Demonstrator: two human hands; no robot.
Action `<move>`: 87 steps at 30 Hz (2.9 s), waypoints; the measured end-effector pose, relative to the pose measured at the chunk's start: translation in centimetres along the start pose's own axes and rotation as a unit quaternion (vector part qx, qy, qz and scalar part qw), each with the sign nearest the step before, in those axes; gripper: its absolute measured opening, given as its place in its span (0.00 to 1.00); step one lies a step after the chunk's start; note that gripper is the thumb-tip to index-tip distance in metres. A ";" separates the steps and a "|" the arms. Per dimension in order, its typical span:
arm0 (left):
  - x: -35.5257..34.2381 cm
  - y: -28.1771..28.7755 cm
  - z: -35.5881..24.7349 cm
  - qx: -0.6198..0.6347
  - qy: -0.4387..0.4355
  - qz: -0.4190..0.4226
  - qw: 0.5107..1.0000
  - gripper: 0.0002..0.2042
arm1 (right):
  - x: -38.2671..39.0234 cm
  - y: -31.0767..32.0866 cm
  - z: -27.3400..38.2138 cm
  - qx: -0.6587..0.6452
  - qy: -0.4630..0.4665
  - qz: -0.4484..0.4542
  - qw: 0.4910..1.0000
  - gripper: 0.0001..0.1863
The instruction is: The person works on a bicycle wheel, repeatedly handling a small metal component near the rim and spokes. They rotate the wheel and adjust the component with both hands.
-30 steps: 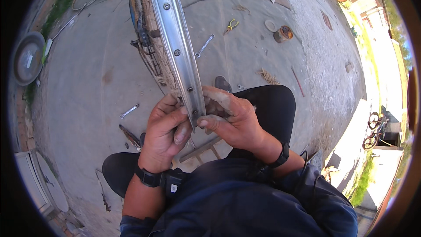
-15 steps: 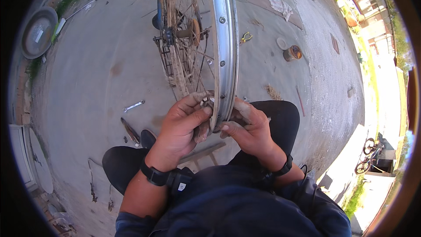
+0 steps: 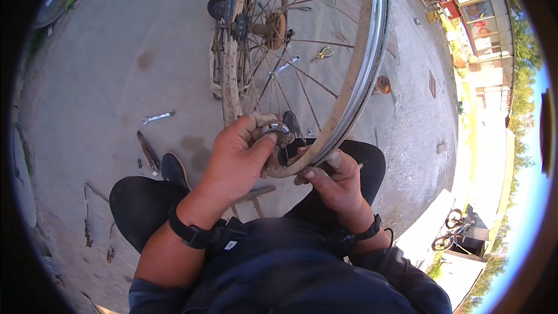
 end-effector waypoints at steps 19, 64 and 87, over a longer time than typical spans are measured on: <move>0.9 0.5 -0.3 0.052 0.012 0.005 0.999 0.12 | -1.0 0.3 2.6 -0.158 -0.013 0.052 0.986 0.17; -0.2 2.3 2.0 -0.040 0.057 0.023 0.997 0.21 | 0.2 0.7 0.6 0.119 0.011 0.070 0.990 0.16; -2.3 3.8 4.0 -0.151 0.138 0.117 0.972 0.17 | -0.7 -1.3 -3.5 0.161 0.140 0.123 0.969 0.13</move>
Point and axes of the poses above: each hand's wrist, its own x-axis away from the middle knuckle, its own y-axis out of the back of the hand, z = x × y, the point moved 3 cm from there along -x, towards the middle knuckle, and after that the axes turned 11 degrees about y, right-handed, at the moved point
